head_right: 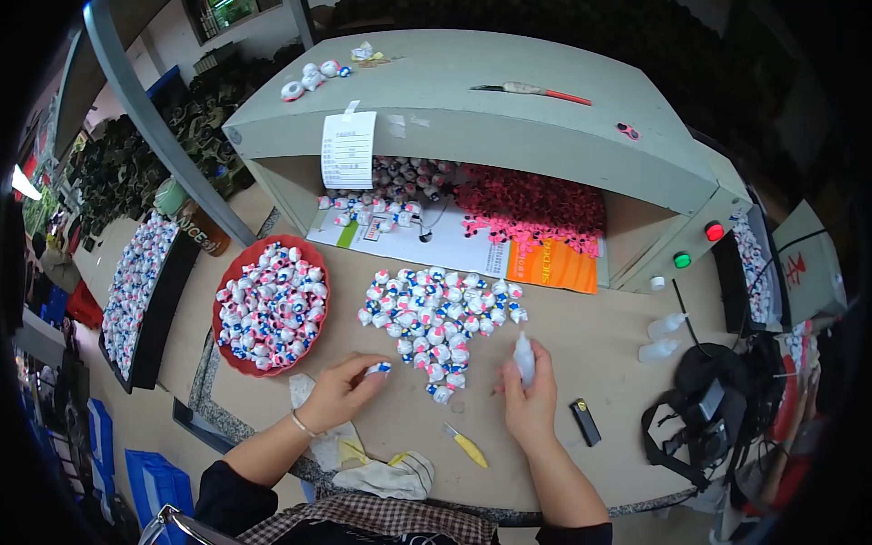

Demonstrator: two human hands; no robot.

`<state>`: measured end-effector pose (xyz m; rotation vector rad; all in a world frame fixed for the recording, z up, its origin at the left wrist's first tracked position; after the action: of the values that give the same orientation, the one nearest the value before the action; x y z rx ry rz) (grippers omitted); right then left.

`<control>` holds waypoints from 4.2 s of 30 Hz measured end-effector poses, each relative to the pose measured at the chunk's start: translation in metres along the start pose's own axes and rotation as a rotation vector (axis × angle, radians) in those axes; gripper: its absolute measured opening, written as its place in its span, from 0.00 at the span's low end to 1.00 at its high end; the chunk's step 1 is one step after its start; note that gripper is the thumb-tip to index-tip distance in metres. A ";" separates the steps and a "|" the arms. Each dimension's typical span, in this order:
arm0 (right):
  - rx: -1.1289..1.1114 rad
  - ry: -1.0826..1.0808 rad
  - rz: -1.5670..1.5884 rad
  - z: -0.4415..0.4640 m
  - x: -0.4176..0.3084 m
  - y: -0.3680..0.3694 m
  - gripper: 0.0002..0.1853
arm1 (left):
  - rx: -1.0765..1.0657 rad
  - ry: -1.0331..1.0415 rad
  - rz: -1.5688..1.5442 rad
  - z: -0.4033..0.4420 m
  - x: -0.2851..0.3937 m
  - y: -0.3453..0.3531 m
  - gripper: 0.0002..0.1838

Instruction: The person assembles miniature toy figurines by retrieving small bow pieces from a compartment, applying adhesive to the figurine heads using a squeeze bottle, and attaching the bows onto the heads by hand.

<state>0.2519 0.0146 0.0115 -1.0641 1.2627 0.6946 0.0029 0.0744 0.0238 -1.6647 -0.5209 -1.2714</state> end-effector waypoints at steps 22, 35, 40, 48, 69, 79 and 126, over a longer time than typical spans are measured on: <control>-0.176 -0.395 -0.206 0.020 -0.041 0.054 0.21 | -0.072 -0.344 -1.260 -0.024 -0.023 0.052 0.18; -0.396 0.084 0.333 -0.045 -0.029 0.038 0.13 | -0.044 -0.361 -1.427 -0.026 -0.025 0.053 0.21; -0.255 -0.112 0.310 -0.043 -0.032 0.039 0.11 | -0.044 -0.377 -1.411 -0.025 -0.024 0.054 0.20; -0.168 -0.410 0.047 -0.050 -0.033 0.040 0.10 | 0.013 -0.418 -1.451 -0.024 -0.028 0.049 0.20; -0.123 -0.465 -0.075 -0.046 -0.032 0.044 0.09 | -0.006 -0.426 -1.503 -0.025 -0.028 0.050 0.19; -0.141 -0.473 -0.134 -0.048 -0.034 0.047 0.09 | -0.018 -0.445 -1.498 -0.025 -0.028 0.052 0.19; -0.157 -0.537 -0.271 -0.052 -0.037 0.047 0.11 | 0.099 -0.293 -1.118 -0.027 -0.029 0.047 0.20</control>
<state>0.1811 -0.0093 0.0377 -1.0578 0.5991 0.8098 0.0153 0.0351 -0.0224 -1.4763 -1.8290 -1.6908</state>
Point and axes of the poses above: each hand's wrist, its own z-axis towards the middle knuckle, its own y-axis out of the palm, x = y × z, the point moved 5 cm from there along z, towards the middle knuckle, and after that the axes turned 9 degrees about -z, right-handed, at the moved point
